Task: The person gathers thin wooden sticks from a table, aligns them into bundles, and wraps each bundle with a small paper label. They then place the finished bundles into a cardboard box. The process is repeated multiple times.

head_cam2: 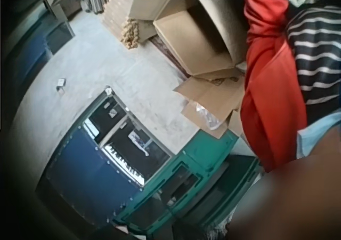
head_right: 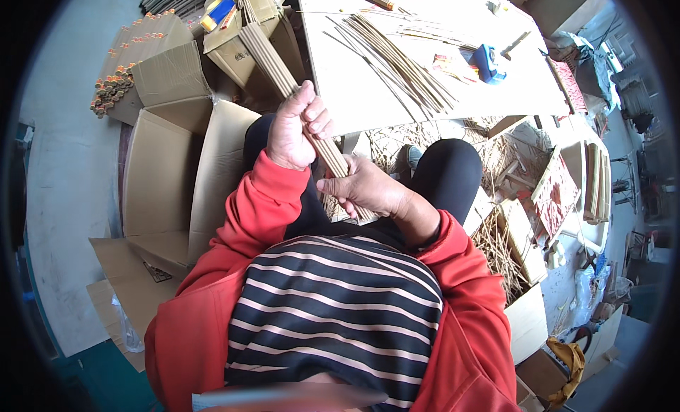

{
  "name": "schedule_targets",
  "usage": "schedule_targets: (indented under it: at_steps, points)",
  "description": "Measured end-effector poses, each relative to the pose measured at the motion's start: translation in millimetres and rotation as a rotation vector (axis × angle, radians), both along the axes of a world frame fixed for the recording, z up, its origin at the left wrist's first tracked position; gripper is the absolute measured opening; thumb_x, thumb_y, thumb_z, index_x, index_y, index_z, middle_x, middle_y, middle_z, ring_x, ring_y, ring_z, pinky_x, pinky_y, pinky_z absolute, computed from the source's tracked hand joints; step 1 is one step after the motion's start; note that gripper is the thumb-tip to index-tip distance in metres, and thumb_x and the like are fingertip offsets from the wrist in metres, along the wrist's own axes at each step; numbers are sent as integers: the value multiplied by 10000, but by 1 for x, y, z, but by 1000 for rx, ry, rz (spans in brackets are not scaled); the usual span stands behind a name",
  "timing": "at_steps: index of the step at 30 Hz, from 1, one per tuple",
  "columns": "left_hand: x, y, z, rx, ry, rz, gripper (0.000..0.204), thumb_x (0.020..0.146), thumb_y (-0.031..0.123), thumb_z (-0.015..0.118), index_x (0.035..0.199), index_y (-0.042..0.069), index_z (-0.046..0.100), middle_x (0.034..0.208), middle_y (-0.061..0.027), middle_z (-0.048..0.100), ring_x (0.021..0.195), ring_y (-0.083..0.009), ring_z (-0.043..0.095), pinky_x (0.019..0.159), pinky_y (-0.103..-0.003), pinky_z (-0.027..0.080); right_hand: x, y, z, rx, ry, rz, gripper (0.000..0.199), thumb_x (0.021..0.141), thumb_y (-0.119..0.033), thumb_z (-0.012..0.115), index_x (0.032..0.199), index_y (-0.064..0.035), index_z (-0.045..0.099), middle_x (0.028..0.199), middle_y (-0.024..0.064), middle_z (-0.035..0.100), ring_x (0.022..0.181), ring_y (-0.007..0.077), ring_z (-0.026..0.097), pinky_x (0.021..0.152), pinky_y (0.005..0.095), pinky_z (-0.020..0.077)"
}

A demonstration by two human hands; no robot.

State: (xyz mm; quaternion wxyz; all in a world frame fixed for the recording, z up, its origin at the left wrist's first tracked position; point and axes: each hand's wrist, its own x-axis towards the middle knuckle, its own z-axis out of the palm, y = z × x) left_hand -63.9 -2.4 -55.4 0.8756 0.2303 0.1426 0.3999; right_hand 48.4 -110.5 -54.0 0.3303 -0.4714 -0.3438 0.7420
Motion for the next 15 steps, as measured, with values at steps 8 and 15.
schedule_targets:
  at_steps: [8,15]
  points:
    - [-17,59,-37,-96,-38,162,369,834,352,605,604,152,398,523,46,370,453,-86,366,458,-240,322,88,44,-32,450,-962,-305,353,818,-332,635,866,13,577,688,43,555,648,120,524,581,265,436]
    - [-4,63,-62,-154,-99,60,329,839,424,570,692,161,441,571,52,366,482,-77,357,457,-217,322,129,81,-78,621,-1620,-178,137,816,-192,552,826,-56,549,838,138,593,809,313,566,709,396,459]
